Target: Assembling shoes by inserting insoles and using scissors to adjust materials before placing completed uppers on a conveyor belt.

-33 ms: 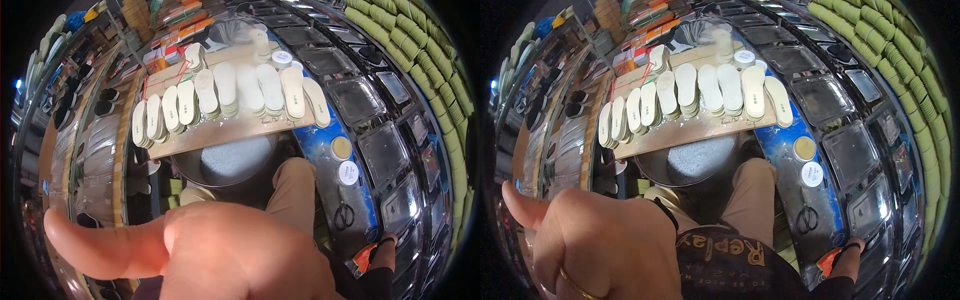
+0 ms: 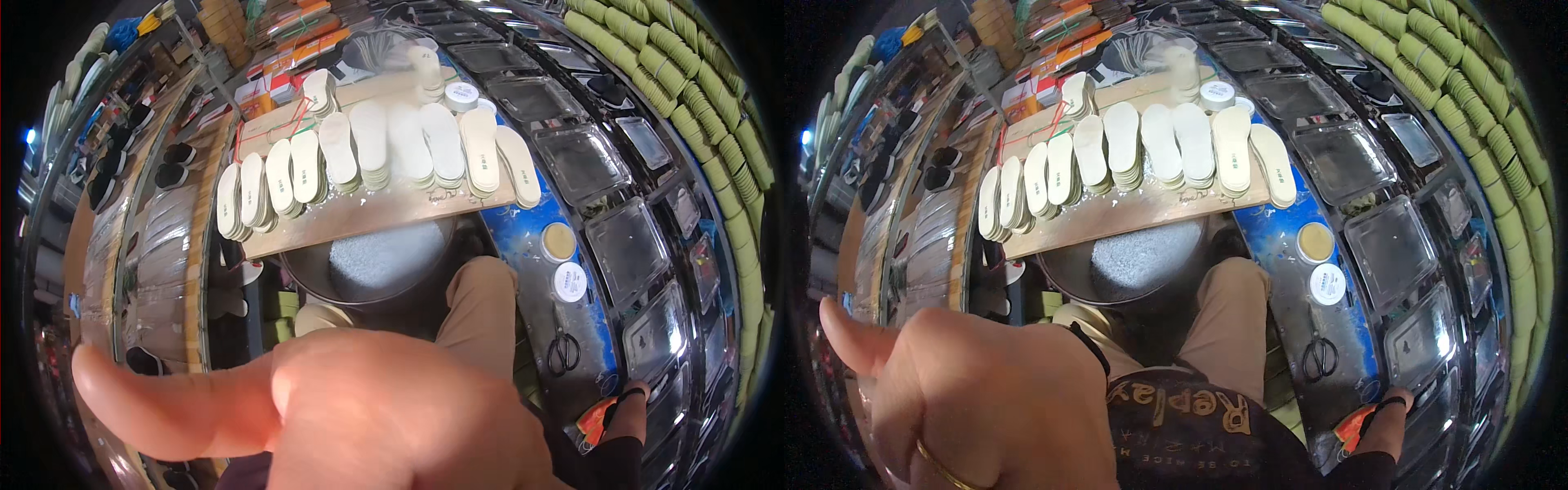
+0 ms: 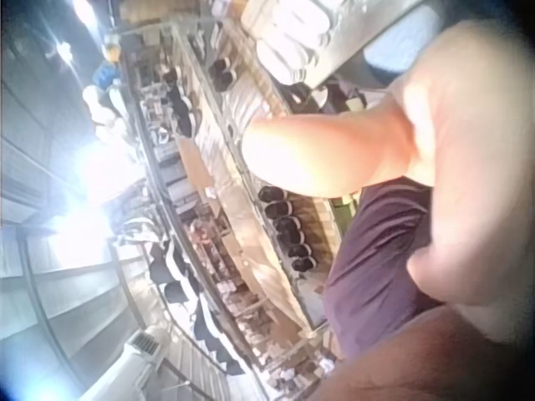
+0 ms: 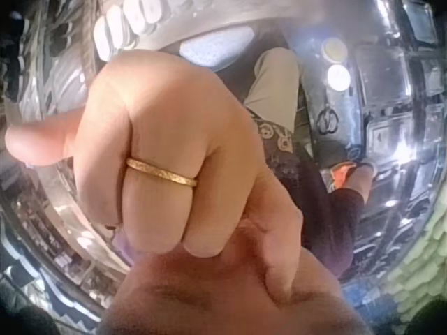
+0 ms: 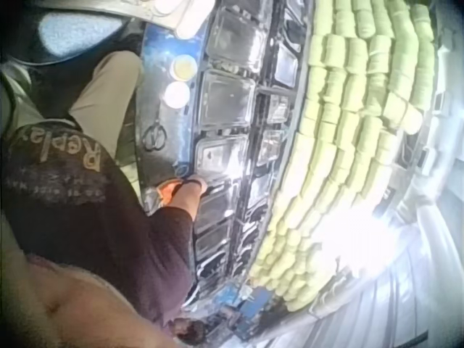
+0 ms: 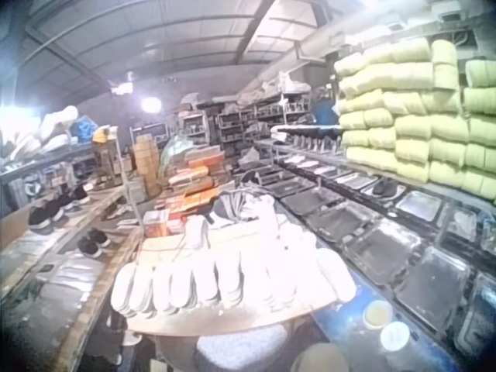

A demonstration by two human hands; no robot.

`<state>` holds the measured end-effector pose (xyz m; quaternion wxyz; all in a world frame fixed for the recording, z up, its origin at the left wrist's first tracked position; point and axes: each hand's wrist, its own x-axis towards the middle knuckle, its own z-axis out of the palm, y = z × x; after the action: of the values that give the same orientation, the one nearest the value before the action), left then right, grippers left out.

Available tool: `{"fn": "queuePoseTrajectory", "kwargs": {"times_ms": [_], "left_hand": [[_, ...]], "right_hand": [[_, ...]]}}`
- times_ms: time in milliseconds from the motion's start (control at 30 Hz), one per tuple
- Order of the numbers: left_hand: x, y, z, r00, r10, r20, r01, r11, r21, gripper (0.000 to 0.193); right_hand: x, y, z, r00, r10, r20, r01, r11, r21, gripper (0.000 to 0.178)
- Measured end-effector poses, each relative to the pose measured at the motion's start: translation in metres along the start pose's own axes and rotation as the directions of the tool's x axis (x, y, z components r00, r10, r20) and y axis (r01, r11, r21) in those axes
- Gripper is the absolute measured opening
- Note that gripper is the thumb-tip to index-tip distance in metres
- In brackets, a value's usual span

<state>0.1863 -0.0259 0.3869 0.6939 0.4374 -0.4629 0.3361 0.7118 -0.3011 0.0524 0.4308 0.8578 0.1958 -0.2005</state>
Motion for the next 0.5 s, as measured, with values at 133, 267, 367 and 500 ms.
{"fn": "queuePoseTrajectory", "kwargs": {"times_ms": [133,267,367,500], "left_hand": [[-0.002,-0.001,0.0,1.0,0.007,-0.005,-0.007,1.0,0.006,0.074],[-0.003,-0.001,0.0,1.0,0.015,-0.012,-0.015,1.0,0.016,0.074],[-0.003,-0.002,0.0,1.0,0.018,-0.017,-0.017,1.0,0.019,0.075],[-0.004,-0.003,-0.003,0.999,0.018,-0.03,-0.017,1.0,0.026,0.075]], "right_hand": [[0.012,0.0,0.004,0.998,-0.056,0.02,0.057,0.994,-0.097,0.03],[0.031,0.0,0.016,0.999,-0.041,-0.014,0.04,0.996,-0.077,0.028],[0.033,0.0,0.018,0.994,-0.066,-0.09,0.059,0.995,-0.079,0.026],[0.023,-0.004,0.006,0.998,-0.029,-0.052,0.026,0.999,-0.043,0.028]]}}
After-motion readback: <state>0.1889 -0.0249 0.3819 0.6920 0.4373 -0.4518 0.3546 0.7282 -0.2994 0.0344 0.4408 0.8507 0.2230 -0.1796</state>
